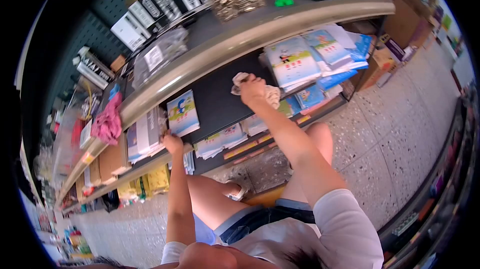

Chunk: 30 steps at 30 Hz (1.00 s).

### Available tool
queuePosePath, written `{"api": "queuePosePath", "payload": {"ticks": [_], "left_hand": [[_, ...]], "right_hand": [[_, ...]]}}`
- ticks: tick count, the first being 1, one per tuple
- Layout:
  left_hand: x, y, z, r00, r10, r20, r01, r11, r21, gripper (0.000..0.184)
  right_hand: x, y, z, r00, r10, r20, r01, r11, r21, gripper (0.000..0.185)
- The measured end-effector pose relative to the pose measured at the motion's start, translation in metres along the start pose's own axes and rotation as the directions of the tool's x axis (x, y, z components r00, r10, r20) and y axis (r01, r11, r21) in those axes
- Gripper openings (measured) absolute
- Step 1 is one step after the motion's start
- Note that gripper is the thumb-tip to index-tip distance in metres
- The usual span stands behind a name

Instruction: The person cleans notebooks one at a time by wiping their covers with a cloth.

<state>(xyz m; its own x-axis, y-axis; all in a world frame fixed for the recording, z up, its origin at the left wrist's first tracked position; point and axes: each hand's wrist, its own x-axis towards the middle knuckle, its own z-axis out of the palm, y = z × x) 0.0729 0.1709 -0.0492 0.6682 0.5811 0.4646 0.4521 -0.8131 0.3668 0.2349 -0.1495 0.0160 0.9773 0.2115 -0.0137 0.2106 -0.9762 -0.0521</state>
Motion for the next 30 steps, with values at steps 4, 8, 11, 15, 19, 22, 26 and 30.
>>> {"api": "queuePosePath", "payload": {"ticks": [4, 8, 11, 15, 19, 22, 26, 30], "left_hand": [[-0.013, 0.067, -0.023, 0.985, 0.117, -0.125, -0.136, 0.978, -0.156, 0.031], [-0.019, 0.160, -0.013, 0.954, 0.275, -0.118, -0.299, 0.861, -0.412, 0.023], [-0.030, 0.255, -0.012, 0.931, 0.363, 0.043, -0.258, 0.736, -0.627, 0.021], [-0.038, 0.348, 0.033, 0.804, 0.422, 0.418, 0.045, 0.658, -0.751, 0.026], [-0.049, 0.396, 0.073, 0.741, 0.340, 0.579, 0.123, 0.779, -0.615, 0.039], [-0.059, 0.416, 0.084, 0.725, 0.251, 0.641, 0.138, 0.859, -0.493, 0.060], [-0.074, 0.431, 0.078, 0.761, 0.148, 0.632, 0.103, 0.934, -0.342, 0.071], [-0.074, 0.442, 0.062, 0.722, 0.002, 0.692, 0.217, 0.949, -0.229, 0.075]], "right_hand": [[-0.003, -0.001, 0.013, 0.993, 0.000, -0.114, 0.003, 1.000, 0.027, 0.030], [-0.026, -0.001, 0.015, 0.987, -0.024, -0.157, 0.028, 0.999, 0.019, 0.030], [-0.042, 0.000, 0.015, 0.986, -0.037, -0.164, 0.036, 0.999, -0.004, 0.027], [-0.050, 0.013, 0.003, 0.982, -0.017, -0.189, 0.071, 0.957, 0.281, 0.031], [-0.036, 0.008, 0.020, 0.960, 0.072, -0.270, 0.090, 0.836, 0.541, 0.029], [-0.023, 0.002, 0.046, 0.915, 0.091, -0.393, 0.096, 0.898, 0.430, 0.026], [-0.033, 0.005, 0.033, 0.928, 0.045, -0.369, 0.044, 0.972, 0.230, 0.023], [-0.046, 0.015, 0.010, 0.948, -0.055, -0.313, 0.141, 0.956, 0.259, 0.026]]}}
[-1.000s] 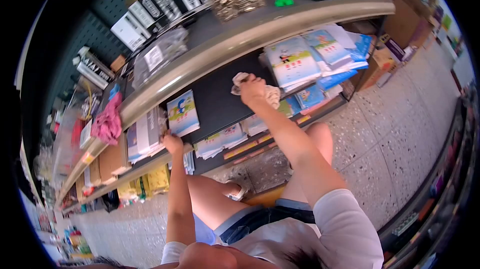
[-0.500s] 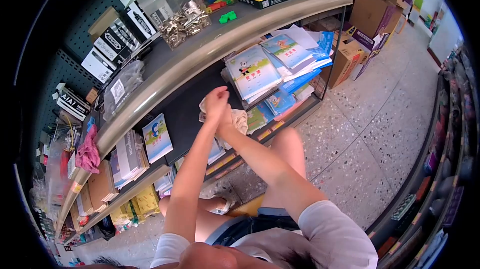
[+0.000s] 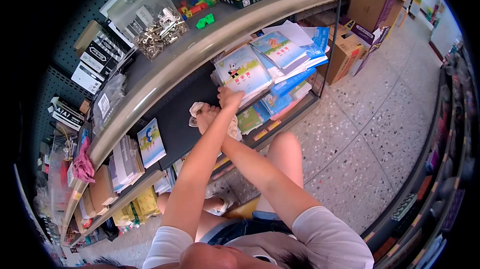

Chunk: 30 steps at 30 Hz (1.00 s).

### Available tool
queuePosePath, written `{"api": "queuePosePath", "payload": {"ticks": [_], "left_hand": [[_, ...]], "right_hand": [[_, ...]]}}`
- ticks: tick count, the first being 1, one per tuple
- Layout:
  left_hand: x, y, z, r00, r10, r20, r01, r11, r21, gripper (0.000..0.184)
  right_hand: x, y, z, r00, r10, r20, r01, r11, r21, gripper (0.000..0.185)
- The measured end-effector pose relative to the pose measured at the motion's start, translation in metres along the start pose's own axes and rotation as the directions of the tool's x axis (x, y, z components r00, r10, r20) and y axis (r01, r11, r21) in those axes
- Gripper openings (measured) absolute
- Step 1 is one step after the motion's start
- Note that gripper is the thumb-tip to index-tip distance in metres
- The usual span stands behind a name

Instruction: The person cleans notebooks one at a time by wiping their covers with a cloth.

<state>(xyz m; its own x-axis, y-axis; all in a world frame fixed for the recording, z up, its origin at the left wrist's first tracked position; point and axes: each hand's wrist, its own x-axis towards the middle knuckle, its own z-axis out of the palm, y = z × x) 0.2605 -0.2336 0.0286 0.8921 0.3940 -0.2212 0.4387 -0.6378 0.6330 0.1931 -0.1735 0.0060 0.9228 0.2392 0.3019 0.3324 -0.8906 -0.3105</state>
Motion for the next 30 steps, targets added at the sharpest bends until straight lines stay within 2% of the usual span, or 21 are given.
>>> {"api": "queuePosePath", "payload": {"ticks": [4, 6, 7, 9, 11, 13, 15, 17, 20, 22, 23, 25, 26, 27, 30], "left_hand": [[0.000, 0.000, -0.005, 1.000, -0.002, 0.002, 0.002, 1.000, -0.030, 0.069], [0.023, -0.019, 0.013, 0.987, 0.146, -0.062, -0.151, 0.985, -0.080, 0.063], [0.035, -0.030, 0.025, 0.971, 0.217, -0.095, -0.226, 0.969, -0.100, 0.060], [0.045, -0.036, 0.028, 0.992, 0.125, -0.028, -0.126, 0.915, -0.384, 0.061], [0.046, -0.041, 0.020, 0.995, 0.055, 0.084, 0.007, 0.791, -0.611, 0.060], [0.006, -0.016, -0.026, 0.971, 0.033, 0.235, 0.165, 0.620, -0.767, 0.057], [-0.003, -0.019, -0.049, 0.962, 0.115, 0.249, 0.158, 0.513, -0.844, 0.054], [-0.010, -0.030, -0.075, 0.950, 0.200, 0.240, 0.126, 0.456, -0.881, 0.052], [-0.026, -0.057, -0.114, 0.952, 0.215, 0.217, 0.150, 0.288, -0.946, 0.050], [-0.034, -0.079, -0.138, 0.966, 0.191, 0.176, 0.135, 0.209, -0.968, 0.050], [-0.031, -0.098, -0.146, 0.970, 0.184, 0.159, 0.115, 0.229, -0.967, 0.050], [-0.026, -0.136, -0.162, 0.978, 0.161, 0.136, 0.106, 0.183, -0.977, 0.048], [-0.026, -0.154, -0.170, 0.985, 0.121, 0.126, 0.103, 0.186, -0.977, 0.049], [-0.026, -0.172, -0.176, 0.990, 0.080, 0.115, 0.098, 0.188, -0.977, 0.049], [-0.023, -0.220, -0.183, 0.991, 0.014, 0.134, 0.132, 0.096, -0.987, 0.048]], "right_hand": [[0.000, -0.003, -0.008, 1.000, 0.003, -0.002, -0.003, 1.000, -0.014, 0.025], [0.000, 0.000, -0.016, 0.999, -0.008, 0.041, 0.007, 1.000, 0.021, 0.027], [0.001, 0.001, -0.009, 0.999, 0.039, 0.036, -0.040, 0.998, 0.042, 0.027], [0.006, 0.000, 0.011, 0.991, 0.129, 0.033, -0.132, 0.987, 0.088, 0.029], [0.012, 0.000, 0.023, 0.978, 0.199, 0.067, -0.208, 0.963, 0.171, 0.031], [0.012, 0.000, 0.041, 0.965, 0.259, 0.049, -0.262, 0.918, 0.299, 0.037], [0.008, 0.008, 0.071, 0.945, 0.327, -0.016, -0.282, 0.837, 0.468, 0.043], [0.005, 0.018, 0.083, 0.958, 0.288, -0.001, -0.268, 0.892, 0.365, 0.041], [0.009, 0.031, 0.089, 0.972, 0.233, 0.020, -0.232, 0.951, 0.204, 0.038], [0.007, 0.007, 0.032, 0.987, 0.062, 0.145, -0.043, 0.991, -0.129, 0.039], [0.007, 0.001, 0.023, 0.987, 0.051, 0.151, -0.028, 0.988, -0.153, 0.039], [0.007, 0.001, 0.008, 0.985, 0.023, 0.169, 0.013, 0.978, -0.208, 0.039], [0.008, 0.002, -0.002, 0.959, 0.005, 0.282, 0.032, 0.992, -0.125, 0.040], [0.007, -0.001, 0.003, 0.984, 0.081, 0.161, -0.064, 0.992, -0.109, 0.038], [0.008, -0.004, -0.012, 0.963, 0.063, 0.261, -0.022, 0.987, -0.159, 0.039]]}}
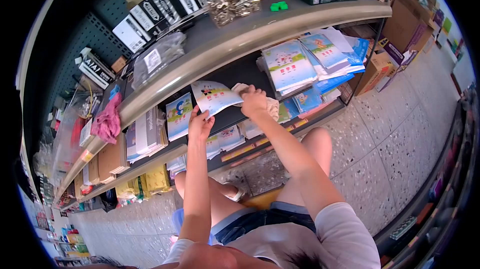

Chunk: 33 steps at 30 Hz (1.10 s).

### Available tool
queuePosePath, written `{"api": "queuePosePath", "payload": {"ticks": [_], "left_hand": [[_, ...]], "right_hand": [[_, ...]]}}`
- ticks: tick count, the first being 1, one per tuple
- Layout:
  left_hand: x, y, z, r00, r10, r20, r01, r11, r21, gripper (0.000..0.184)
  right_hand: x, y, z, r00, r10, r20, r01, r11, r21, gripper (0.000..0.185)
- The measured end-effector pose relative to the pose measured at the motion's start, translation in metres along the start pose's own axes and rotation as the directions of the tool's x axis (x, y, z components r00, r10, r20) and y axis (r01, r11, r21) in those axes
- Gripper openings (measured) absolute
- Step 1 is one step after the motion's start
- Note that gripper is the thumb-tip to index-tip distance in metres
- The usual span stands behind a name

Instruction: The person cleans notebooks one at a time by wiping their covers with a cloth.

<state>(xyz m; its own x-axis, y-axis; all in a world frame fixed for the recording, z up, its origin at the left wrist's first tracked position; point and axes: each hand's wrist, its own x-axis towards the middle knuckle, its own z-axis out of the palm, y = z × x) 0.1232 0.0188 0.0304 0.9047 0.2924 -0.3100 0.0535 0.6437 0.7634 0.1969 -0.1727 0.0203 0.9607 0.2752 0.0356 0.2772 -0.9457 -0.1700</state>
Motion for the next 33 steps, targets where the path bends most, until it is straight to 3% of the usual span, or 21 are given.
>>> {"api": "queuePosePath", "payload": {"ticks": [5, 9, 14, 18, 21, 24, 27, 30, 33], "left_hand": [[0.002, -0.015, -0.045, 0.990, -0.086, -0.109, 0.085, 0.996, -0.019, 0.045], [0.001, -0.027, -0.056, 0.974, -0.111, -0.199, 0.127, 0.990, 0.068, 0.046], [-0.016, -0.032, -0.052, 0.983, 0.041, -0.181, 0.017, 0.952, 0.306, 0.044], [-0.012, -0.040, -0.064, 0.981, 0.072, -0.178, -0.005, 0.936, 0.353, 0.051], [-0.011, -0.045, -0.060, 0.967, 0.158, -0.202, -0.033, 0.858, 0.512, 0.047], [-0.012, -0.050, -0.055, 0.973, 0.205, -0.109, -0.117, 0.838, 0.533, 0.045], [-0.018, -0.055, -0.054, 0.870, 0.494, 0.007, -0.244, 0.418, 0.875, 0.048], [-0.046, -0.059, -0.060, 0.774, 0.571, 0.271, -0.323, -0.012, 0.946, 0.052], [-0.060, -0.070, -0.069, 0.735, 0.574, 0.362, -0.337, -0.155, 0.929, 0.054]], "right_hand": [[0.002, 0.005, 0.002, 1.000, -0.022, -0.023, 0.022, 1.000, -0.010, 0.045], [0.009, 0.012, 0.005, 1.000, -0.021, 0.001, 0.021, 1.000, 0.001, 0.049], [0.008, 0.017, -0.003, 0.999, -0.032, 0.007, 0.031, 0.997, 0.075, 0.052], [0.010, 0.021, -0.014, 0.997, -0.009, 0.075, -0.004, 0.986, 0.166, 0.055], [0.013, 0.027, -0.013, 0.996, 0.010, 0.087, -0.028, 0.976, 0.214, 0.053], [0.012, 0.028, -0.010, 0.998, 0.009, 0.062, -0.022, 0.977, 0.212, 0.054], [0.009, 0.027, -0.007, 1.000, -0.017, 0.010, 0.015, 0.983, 0.184, 0.055], [0.017, 0.030, -0.007, 0.997, -0.066, 0.031, 0.060, 0.982, 0.181, 0.055], [0.011, 0.017, -0.020, 0.989, -0.138, -0.057, 0.145, 0.976, 0.161, 0.055]]}}
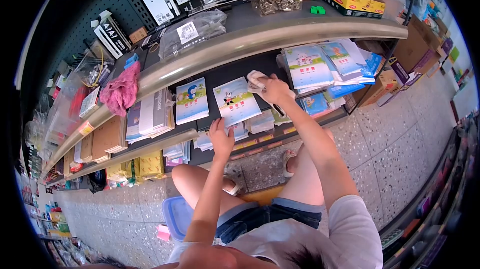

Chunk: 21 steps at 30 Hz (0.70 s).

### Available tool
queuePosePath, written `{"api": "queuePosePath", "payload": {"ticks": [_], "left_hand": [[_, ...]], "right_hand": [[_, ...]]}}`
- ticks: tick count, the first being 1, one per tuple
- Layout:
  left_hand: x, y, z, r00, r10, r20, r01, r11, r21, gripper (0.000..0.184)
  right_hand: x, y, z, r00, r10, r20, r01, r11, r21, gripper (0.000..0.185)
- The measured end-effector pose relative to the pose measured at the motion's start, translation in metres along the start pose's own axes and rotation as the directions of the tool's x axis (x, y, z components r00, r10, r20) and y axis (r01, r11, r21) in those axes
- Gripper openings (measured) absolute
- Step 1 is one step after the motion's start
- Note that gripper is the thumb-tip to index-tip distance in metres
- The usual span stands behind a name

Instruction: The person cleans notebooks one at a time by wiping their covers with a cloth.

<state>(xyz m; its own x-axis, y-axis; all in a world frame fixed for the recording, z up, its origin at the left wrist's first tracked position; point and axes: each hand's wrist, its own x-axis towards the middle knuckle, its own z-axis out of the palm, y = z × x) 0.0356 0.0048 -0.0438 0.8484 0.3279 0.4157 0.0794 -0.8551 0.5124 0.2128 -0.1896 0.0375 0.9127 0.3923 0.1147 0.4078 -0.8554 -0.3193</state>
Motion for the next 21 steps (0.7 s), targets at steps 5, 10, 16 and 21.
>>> {"api": "queuePosePath", "payload": {"ticks": [5, 10, 16, 21], "left_hand": [[-0.003, 0.000, -0.003, 0.999, 0.001, 0.036, -0.003, 0.998, 0.060, 0.049], [-0.001, -0.007, -0.007, 0.995, -0.012, 0.098, 0.003, 0.996, 0.090, 0.043], [0.002, -0.005, -0.014, 0.995, 0.020, 0.099, -0.029, 0.995, 0.093, 0.045], [0.002, -0.003, -0.014, 0.997, 0.042, 0.060, -0.047, 0.994, 0.094, 0.048]], "right_hand": [[-0.029, -0.067, -0.011, 0.850, -0.469, 0.239, 0.465, 0.882, 0.077, 0.057], [-0.020, -0.088, 0.017, 0.725, -0.598, 0.341, 0.618, 0.784, 0.061, 0.052], [0.006, -0.094, 0.019, 0.713, -0.560, 0.421, 0.614, 0.789, 0.011, 0.052], [0.026, -0.087, 0.030, 0.864, -0.357, 0.354, 0.445, 0.871, -0.208, 0.059]]}}
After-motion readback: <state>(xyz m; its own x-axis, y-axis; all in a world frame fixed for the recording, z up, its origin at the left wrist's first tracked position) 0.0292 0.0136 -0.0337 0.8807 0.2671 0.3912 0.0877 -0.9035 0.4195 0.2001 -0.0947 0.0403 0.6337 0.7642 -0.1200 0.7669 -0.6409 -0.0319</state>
